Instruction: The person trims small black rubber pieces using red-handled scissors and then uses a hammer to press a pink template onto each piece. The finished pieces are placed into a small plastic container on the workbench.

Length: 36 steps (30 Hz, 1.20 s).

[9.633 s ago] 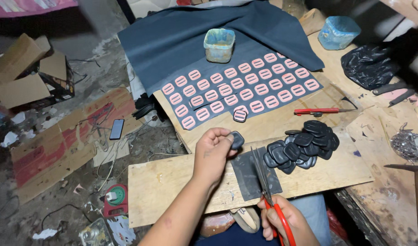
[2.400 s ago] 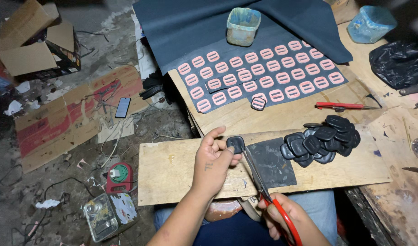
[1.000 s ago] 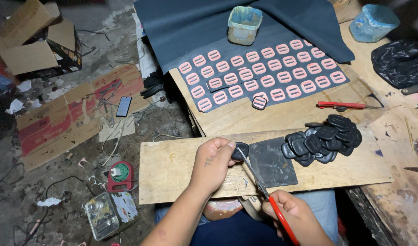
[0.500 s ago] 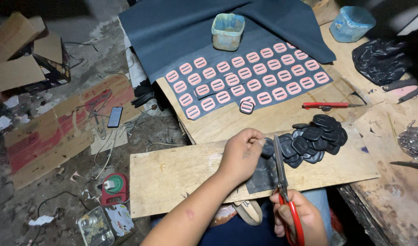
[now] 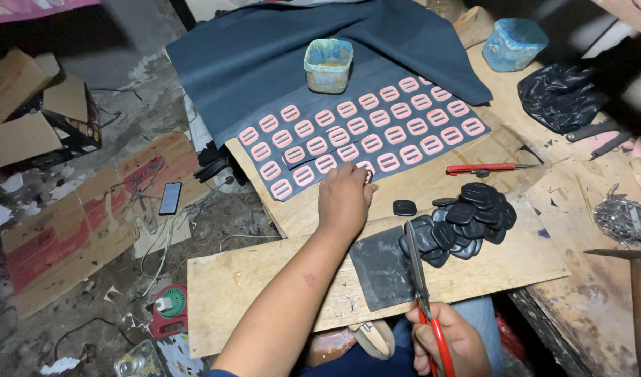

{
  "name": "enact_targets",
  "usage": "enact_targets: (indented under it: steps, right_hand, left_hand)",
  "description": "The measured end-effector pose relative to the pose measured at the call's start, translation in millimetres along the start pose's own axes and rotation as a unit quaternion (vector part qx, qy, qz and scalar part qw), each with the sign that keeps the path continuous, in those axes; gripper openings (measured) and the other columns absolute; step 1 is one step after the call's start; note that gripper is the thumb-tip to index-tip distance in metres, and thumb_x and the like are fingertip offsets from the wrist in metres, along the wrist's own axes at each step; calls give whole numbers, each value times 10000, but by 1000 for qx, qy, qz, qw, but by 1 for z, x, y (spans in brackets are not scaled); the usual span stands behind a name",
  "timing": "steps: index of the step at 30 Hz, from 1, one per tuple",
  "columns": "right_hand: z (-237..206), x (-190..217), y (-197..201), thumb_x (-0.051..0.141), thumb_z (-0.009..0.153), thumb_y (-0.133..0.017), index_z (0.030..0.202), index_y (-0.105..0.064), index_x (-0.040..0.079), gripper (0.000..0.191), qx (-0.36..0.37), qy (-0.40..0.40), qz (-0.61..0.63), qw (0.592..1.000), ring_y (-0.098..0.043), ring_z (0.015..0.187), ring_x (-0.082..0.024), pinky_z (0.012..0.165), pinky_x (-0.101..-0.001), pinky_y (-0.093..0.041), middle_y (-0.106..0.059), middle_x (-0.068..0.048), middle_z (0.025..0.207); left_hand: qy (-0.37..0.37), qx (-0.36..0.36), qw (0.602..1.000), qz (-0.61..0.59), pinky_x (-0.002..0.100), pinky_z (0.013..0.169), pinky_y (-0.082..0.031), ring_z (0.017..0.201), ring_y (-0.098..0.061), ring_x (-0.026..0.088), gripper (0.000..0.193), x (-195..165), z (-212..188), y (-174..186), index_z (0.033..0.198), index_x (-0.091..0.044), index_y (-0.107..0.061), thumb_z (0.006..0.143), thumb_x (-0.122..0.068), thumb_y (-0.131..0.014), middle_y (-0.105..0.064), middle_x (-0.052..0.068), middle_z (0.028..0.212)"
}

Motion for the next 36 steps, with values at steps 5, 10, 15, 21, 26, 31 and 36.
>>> enact_targets:
  steps: [5, 10, 15, 21, 26, 31, 36]
  right_hand:
    - [-9, 6, -5, 136, 902, -642, 1116, -662, 20, 245, 11, -32, 22, 999, -553, 462, -139, 457, -281, -460, -589, -75, 622]
    - [-10, 13, -15, 238, 933, -595, 1136, -645, 19, 303, 69, -42, -30, 996, -585, 487, -163, 467, -293, -482, -595, -90, 637]
    - [-13, 18, -29, 316, 957, -519, 1159, -609, -4, 389, 176, -6, -3, 984, -627, 551, -188, 487, -315, -521, -616, -113, 715]
    - [-17, 27, -34, 336, 945, -544, 1166, -631, 20, 395, 145, -84, -67, 984, -615, 575, -197, 521, -315, -516, -617, -116, 726]
    - [-19, 32, -31, 357, 944, -555, 1150, -634, 43, 384, 166, -69, -85, 980, -617, 577, -186, 536, -302, -514, -616, -102, 720]
    - [-18, 35, -27, 365, 939, -569, 1150, -631, 49, 385, 182, -78, -80, 977, -606, 563, -183, 536, -302, -513, -613, -102, 711]
    - [-16, 35, -29, 392, 929, -579, 1146, -638, 53, 407, 170, -100, -95, 976, -590, 528, -181, 511, -296, -497, -609, -97, 695]
  left_hand:
    - [8, -64, 998, -15, 435, 806, -535, 920, -678, 328, 135, 1, -15, 15, 1080, -59, -714, 969, -135, -699, -704, 116, 1003]
    - [282, 33, 835, -471, 264, 684, -554, 766, -696, 120, 299, -8, -50, 43, 1241, -73, -588, 942, -60, -570, -687, 32, 921]
    - [302, 9, 765, -569, 222, 705, -515, 779, -643, 84, 162, -21, -90, 65, 1119, 8, -642, 964, -37, -630, -712, 59, 921]
    - [363, -15, 684, -633, 250, 656, -495, 700, -603, 103, 112, -27, -107, 77, 1034, -15, -631, 929, -25, -668, -680, 33, 848]
    - [372, -17, 683, -629, 232, 640, -437, 703, -558, 70, 98, -26, -109, 87, 1002, -28, -668, 906, -33, -691, -684, 15, 855]
    - [388, -11, 661, -642, 231, 631, -432, 681, -542, 80, 133, -22, -110, 90, 1026, -17, -701, 895, -43, -701, -683, 22, 833]
    - [349, -33, 699, -624, 229, 671, -474, 722, -584, 78, 129, -25, -113, 87, 1030, -14, -677, 907, -42, -705, -680, 27, 852]
Point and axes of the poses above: each hand's wrist, its own z-axis towards the middle knuckle, its own y-axis out of the back of the hand, x = y × z, the point moved 1 cm from there along z, towards the middle knuckle
